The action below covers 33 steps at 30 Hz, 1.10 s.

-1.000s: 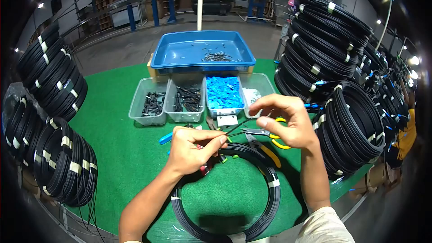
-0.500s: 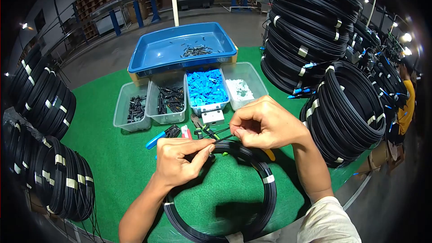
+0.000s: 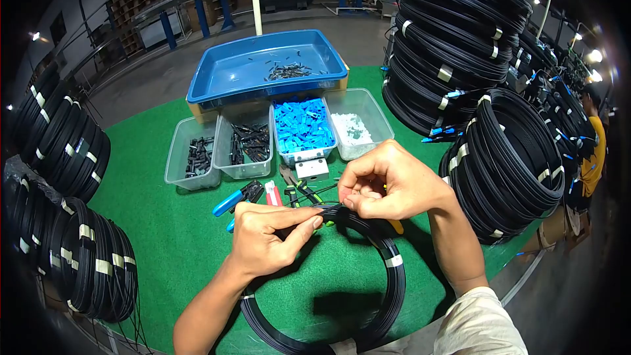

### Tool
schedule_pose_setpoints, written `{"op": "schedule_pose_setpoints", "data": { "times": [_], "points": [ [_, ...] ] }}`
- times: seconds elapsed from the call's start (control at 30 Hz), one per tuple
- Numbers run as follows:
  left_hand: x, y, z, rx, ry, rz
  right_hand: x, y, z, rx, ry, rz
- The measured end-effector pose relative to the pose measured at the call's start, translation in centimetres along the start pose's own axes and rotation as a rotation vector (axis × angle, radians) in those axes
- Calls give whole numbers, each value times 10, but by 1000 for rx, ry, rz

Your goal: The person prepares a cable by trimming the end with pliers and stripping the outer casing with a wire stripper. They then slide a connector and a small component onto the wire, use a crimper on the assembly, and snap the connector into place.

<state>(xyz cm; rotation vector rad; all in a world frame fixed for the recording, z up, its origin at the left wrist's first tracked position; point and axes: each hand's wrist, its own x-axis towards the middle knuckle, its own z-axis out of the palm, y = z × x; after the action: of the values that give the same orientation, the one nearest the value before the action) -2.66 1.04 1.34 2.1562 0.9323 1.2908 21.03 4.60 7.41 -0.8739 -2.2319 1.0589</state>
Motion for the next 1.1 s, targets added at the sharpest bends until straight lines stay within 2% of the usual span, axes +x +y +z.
{"op": "schedule_pose_setpoints", "data": {
  "times": [0.23,0.3,0.37,0.57,0.93,1.1],
  "points": [
    [-2,10,4,79,51,26,0,1,6,-175,103,-121],
    [-2,12,3,116,34,94,0,2,8,-195,115,-129],
    [-2,15,4,105,25,96,2,4,11,-240,157,-281],
    [-4,18,5,-14,5,139,3,-3,13,-376,328,-470],
    [-4,9,9,-17,34,156,1,-1,12,-343,359,-401],
    [-6,6,4,-10,28,173,2,0,5,-400,352,-443]
  ]
}}
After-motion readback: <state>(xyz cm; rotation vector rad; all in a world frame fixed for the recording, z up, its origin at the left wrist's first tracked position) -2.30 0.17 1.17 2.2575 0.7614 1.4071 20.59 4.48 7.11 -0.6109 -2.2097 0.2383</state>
